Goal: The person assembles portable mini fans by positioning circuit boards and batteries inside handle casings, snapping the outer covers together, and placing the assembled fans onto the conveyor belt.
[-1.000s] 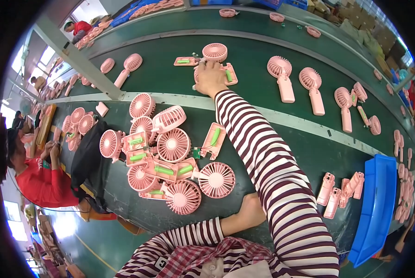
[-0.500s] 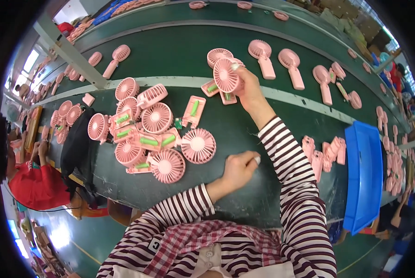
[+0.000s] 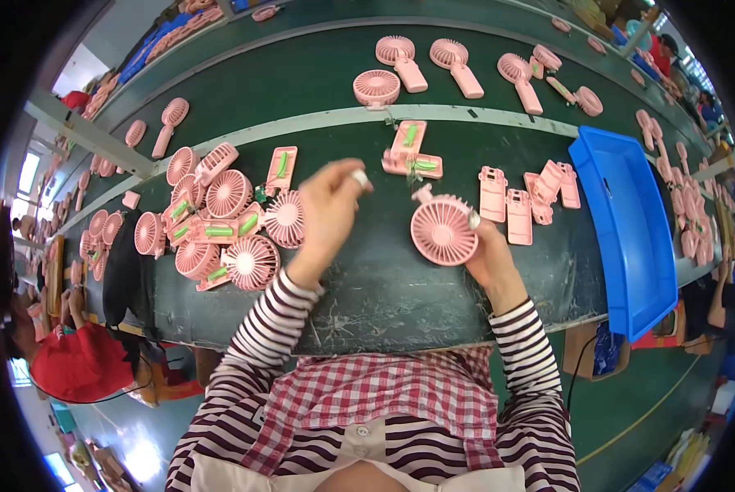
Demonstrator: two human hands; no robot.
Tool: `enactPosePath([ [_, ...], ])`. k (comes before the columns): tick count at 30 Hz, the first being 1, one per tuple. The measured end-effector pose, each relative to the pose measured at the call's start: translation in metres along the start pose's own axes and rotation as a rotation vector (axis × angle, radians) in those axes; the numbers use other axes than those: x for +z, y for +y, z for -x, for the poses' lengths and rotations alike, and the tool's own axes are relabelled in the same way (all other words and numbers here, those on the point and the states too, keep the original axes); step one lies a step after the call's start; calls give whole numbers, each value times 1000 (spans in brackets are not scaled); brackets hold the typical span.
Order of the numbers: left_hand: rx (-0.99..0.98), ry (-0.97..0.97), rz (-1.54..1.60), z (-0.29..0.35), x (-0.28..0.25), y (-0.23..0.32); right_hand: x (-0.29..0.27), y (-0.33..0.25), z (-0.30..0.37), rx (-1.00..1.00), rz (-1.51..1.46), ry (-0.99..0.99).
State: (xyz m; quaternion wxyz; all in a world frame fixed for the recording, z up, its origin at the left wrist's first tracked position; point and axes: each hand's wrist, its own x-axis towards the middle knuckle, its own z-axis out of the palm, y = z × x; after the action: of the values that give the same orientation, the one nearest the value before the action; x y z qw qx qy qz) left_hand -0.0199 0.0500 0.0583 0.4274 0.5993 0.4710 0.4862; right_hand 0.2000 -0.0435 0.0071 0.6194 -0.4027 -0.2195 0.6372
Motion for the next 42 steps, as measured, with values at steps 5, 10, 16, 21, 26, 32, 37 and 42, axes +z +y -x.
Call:
enactPosePath([
  [5,131,13,-601,-83,19,5,-1,-13,28,46,42,-200],
  [10,-46,-43,-832,-158,64,-1,4,-8,32,109,270,-258],
  [16,-297,12,-831,-215,101,-47,4,2,36,66,299,-271],
  [21,-365,-117,-604,-231,132,-52,3,0,38,10,422,-236],
  [26,-367,-58,52,-228,134,-33,12,-5,35,-82,463,-151],
  [32,-221,-302,735,-186,63,49,14,-9,27,-320,474,-55],
  [37,-75,-236,714,-120,-3,108,33,-38,38,-692,346,150],
  [42,-61,-60,852,-88,-74,89,38,-51,35,-777,166,103],
])
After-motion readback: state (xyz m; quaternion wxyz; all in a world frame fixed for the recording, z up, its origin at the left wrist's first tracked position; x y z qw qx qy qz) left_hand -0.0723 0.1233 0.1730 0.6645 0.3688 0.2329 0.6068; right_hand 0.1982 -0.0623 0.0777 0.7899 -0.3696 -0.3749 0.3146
